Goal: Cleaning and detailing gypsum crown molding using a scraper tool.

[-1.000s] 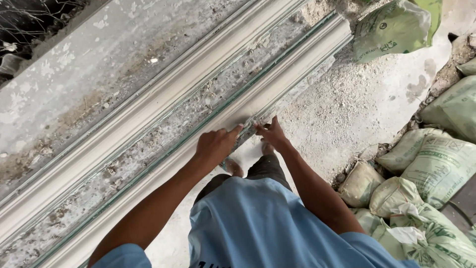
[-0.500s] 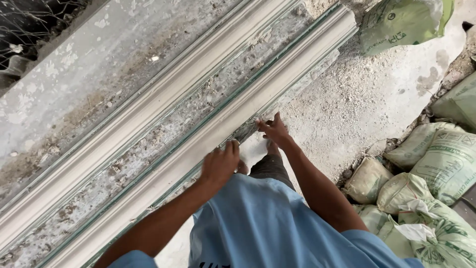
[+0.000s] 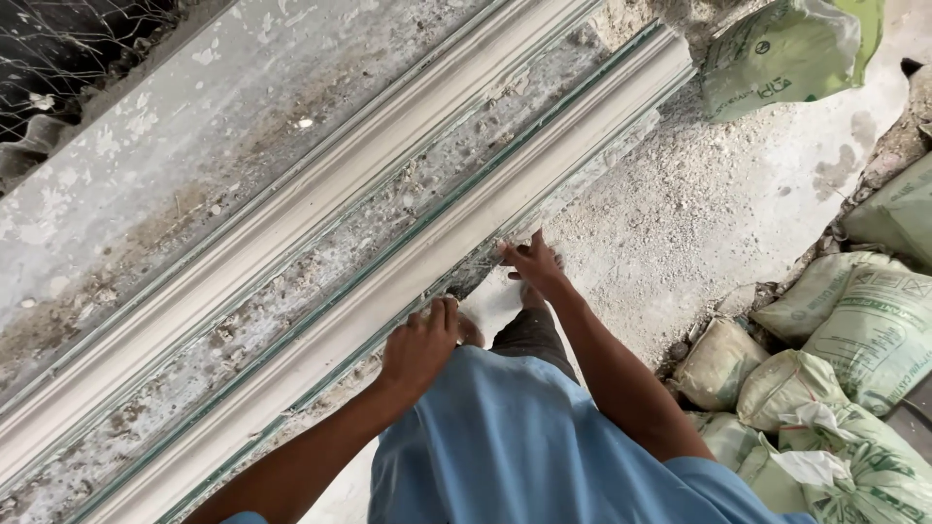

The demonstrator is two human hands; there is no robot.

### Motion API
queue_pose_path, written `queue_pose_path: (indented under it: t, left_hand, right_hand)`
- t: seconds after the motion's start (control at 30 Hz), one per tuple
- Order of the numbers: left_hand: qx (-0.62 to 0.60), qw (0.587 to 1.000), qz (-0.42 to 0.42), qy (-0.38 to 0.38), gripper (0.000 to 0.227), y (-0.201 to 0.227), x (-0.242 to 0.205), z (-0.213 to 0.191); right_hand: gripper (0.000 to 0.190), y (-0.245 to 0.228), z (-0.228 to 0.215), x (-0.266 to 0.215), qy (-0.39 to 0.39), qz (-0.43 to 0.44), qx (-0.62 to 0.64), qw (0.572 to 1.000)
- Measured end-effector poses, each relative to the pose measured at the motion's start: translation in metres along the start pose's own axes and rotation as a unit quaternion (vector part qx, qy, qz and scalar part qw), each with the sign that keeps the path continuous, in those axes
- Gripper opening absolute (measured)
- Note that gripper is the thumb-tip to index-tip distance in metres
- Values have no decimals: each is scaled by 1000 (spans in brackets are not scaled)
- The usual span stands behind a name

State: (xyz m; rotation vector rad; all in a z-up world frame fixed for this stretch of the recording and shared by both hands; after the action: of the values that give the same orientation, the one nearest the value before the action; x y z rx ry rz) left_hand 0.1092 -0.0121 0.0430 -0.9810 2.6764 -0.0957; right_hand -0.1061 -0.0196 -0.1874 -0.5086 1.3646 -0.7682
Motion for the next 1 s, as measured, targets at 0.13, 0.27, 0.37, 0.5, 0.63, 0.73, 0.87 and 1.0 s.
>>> queue_pose_path:
  t: [0.13, 0.27, 0.37, 0.5, 0.63, 0.73, 0.87, 1.0]
  left_hand:
    - [-22, 1000, -2, -6, 40, 1, 12, 10]
    - [2, 999, 29, 21, 44, -4, 4, 5]
    - [22, 1000, 20, 6, 40, 1, 4, 1]
    - [12, 1000, 14, 16, 42, 3, 12, 9]
    - [37, 999, 29, 26, 43, 0, 9, 7]
    - [8, 1000, 22, 9, 43, 6, 26, 14]
    - [9, 999, 45, 27, 47, -2, 19, 8]
    - [-4, 999, 40, 24, 45, 3, 36, 13]
  right_hand:
    - [104, 7, 3, 6, 15, 1, 19, 1000]
    - [88, 8, 0, 7, 13, 0, 14, 1000]
    - [89, 12, 2, 3, 3, 11, 37, 999]
    - [87, 10, 1, 5, 7, -11, 35, 999]
    - [86, 22, -2, 16, 16, 26, 44, 999]
    - [73, 23, -2, 18, -5, -2, 62, 998]
    - [77, 24, -2, 16, 18, 11, 72, 997]
    - [90, 34, -4, 20, -10, 16, 86, 996]
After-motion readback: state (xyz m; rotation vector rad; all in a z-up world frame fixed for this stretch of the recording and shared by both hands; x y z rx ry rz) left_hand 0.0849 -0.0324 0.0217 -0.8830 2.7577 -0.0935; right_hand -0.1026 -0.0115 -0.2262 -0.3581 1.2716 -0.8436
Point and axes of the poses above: each hand's wrist, its own x-axis towards the middle knuckle, its own z-axis out of the palm, y = z × x, the point moved 4 cm from there along x, towards the middle knuckle, and after that the axes turned 6 degrees about -y, right-handed, at the moved point
